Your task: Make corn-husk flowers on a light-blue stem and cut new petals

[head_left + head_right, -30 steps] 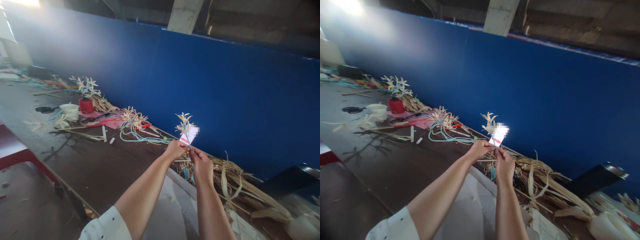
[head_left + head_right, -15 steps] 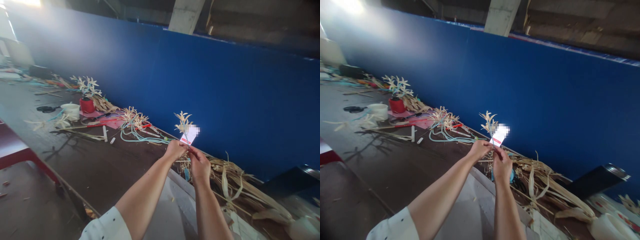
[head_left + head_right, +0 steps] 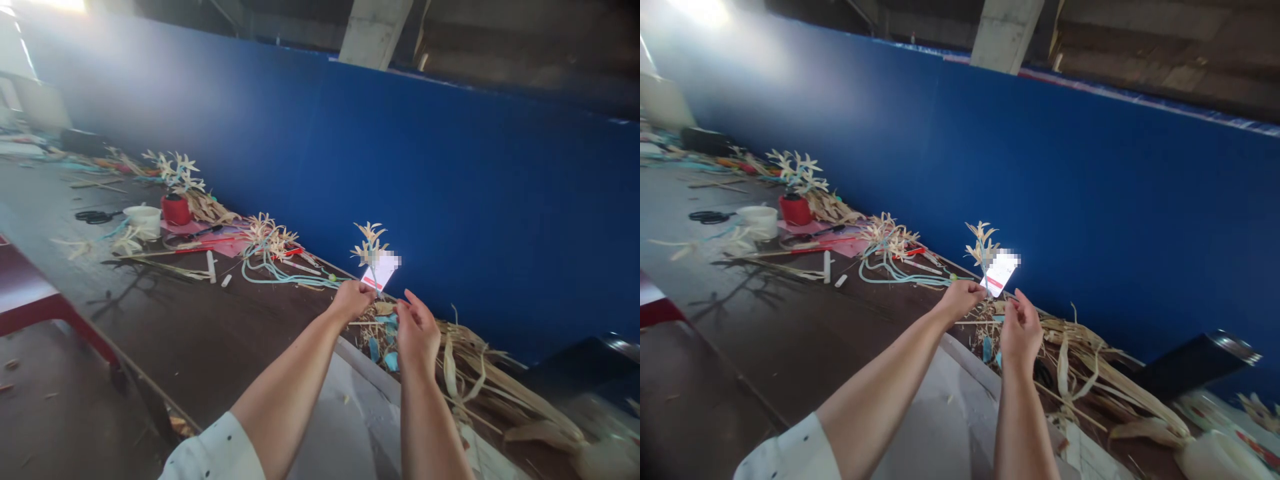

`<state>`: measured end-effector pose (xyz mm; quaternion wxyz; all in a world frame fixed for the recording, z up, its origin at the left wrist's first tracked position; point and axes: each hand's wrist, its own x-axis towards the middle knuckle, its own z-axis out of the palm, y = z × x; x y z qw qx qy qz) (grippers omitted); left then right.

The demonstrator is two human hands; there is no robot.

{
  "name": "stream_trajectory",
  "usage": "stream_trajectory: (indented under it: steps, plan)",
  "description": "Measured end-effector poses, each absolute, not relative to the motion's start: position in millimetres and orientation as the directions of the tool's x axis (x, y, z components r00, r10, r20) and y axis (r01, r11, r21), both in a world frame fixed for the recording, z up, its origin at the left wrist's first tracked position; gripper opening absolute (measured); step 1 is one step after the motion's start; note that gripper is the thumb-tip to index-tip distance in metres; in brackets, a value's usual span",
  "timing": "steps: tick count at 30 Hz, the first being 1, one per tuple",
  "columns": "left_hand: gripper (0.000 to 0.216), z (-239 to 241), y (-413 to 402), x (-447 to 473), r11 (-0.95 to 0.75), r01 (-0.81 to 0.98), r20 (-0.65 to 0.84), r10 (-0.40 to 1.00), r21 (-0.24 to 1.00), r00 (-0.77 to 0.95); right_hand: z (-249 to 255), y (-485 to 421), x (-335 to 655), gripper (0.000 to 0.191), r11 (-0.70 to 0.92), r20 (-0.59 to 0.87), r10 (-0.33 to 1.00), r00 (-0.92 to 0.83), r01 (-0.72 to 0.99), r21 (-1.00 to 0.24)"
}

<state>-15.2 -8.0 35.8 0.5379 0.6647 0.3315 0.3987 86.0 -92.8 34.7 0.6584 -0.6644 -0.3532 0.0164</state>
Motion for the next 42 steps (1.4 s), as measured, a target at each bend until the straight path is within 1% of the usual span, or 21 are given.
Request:
stream_trajectory:
  steps: [3, 5, 8, 12, 14, 17, 19, 22, 25, 28, 31, 34, 39, 42]
  plan:
    - [0.024, 40.6, -11.3, -17.6, -0.214, -0.001, 0.185, 0.843, 0.977, 0.505, 34.2, -92.5, 95.4, 0.041, 0.155, 0.223, 0.576, 0.786, 0.163, -0.974]
    - [0.023, 43.8, -13.6, -18.9, -0.209, -0.020, 0.187, 0.824, 0.978, 0.535, 34.7, -91.1, 96.2, 0.039, 0.171, 0.143, 0.644, 0.752, 0.040, -0.984]
    - [0.020, 46.5, -16.1, -18.8, -0.146, -0.115, 0.186, 0.783, 0.983, 0.594, 40.0, -87.4, 92.1, 0.038, 0.182, 0.110, 0.736, 0.668, -0.038, -0.983]
    - [0.016, 48.7, -17.7, -16.1, 0.120, -0.281, 0.117, 0.707, 0.952, 0.697, 52.2, -82.2, 86.5, 0.039, 0.195, 0.087, 0.825, 0.559, -0.137, -0.971]
    - [0.022, 50.1, -18.1, -16.1, 0.214, -0.308, 0.089, 0.671, 0.927, 0.736, 57.3, -80.5, 85.7, 0.039, 0.195, 0.093, 0.868, 0.488, -0.163, -0.967]
    - [0.034, 52.3, -19.4, -19.1, 0.279, -0.341, 0.096, 0.632, 0.898, 0.769, 62.6, -79.2, 86.7, 0.036, 0.171, 0.078, 0.916, 0.394, -0.208, -0.963]
    - [0.039, 54.0, -21.0, -22.1, 0.321, -0.367, 0.100, 0.619, 0.873, 0.779, 65.0, -79.5, 87.8, 0.032, 0.160, 0.052, 0.926, 0.373, -0.265, -0.951]
    - [0.039, 56.5, -23.9, -26.1, 0.405, -0.380, 0.092, 0.575, 0.832, 0.813, 67.3, -81.9, 88.5, 0.028, 0.159, 0.033, 0.930, 0.367, -0.319, -0.934]
    - [0.035, 59.1, -26.5, -27.9, 0.462, -0.375, 0.084, 0.536, 0.804, 0.840, 67.0, -86.2, 89.1, 0.027, 0.150, 0.041, 0.943, 0.331, -0.309, -0.939]
    - [0.033, 61.6, -29.0, -27.6, 0.468, -0.355, 0.047, 0.550, 0.809, 0.834, 62.9, -90.7, 92.8, 0.027, 0.158, 0.073, 0.954, 0.291, -0.278, -0.947]
    - [0.035, 62.0, -31.4, -25.6, 0.454, -0.325, 0.010, 0.570, 0.830, 0.822, 56.2, -93.6, 99.4, 0.028, 0.179, 0.112, 0.961, 0.255, -0.259, -0.949]
    - [0.035, 59.0, -33.5, -21.2, 0.423, -0.300, -0.017, 0.601, 0.855, 0.799, 49.3, -95.2, 105.0, 0.027, 0.176, 0.116, 0.963, 0.242, -0.247, -0.953]
    - [0.032, 52.0, -33.6, -13.2, 0.371, -0.258, -0.059, 0.660, 0.892, 0.749, 39.7, -98.3, 107.8, 0.024, 0.151, 0.086, 0.974, 0.211, -0.316, -0.937]
    - [0.032, 50.7, -30.9, -10.7, 0.370, -0.232, -0.071, 0.649, 0.900, 0.757, 35.3, -100.8, 108.6, 0.020, 0.167, 0.100, 0.976, 0.191, -0.373, -0.913]
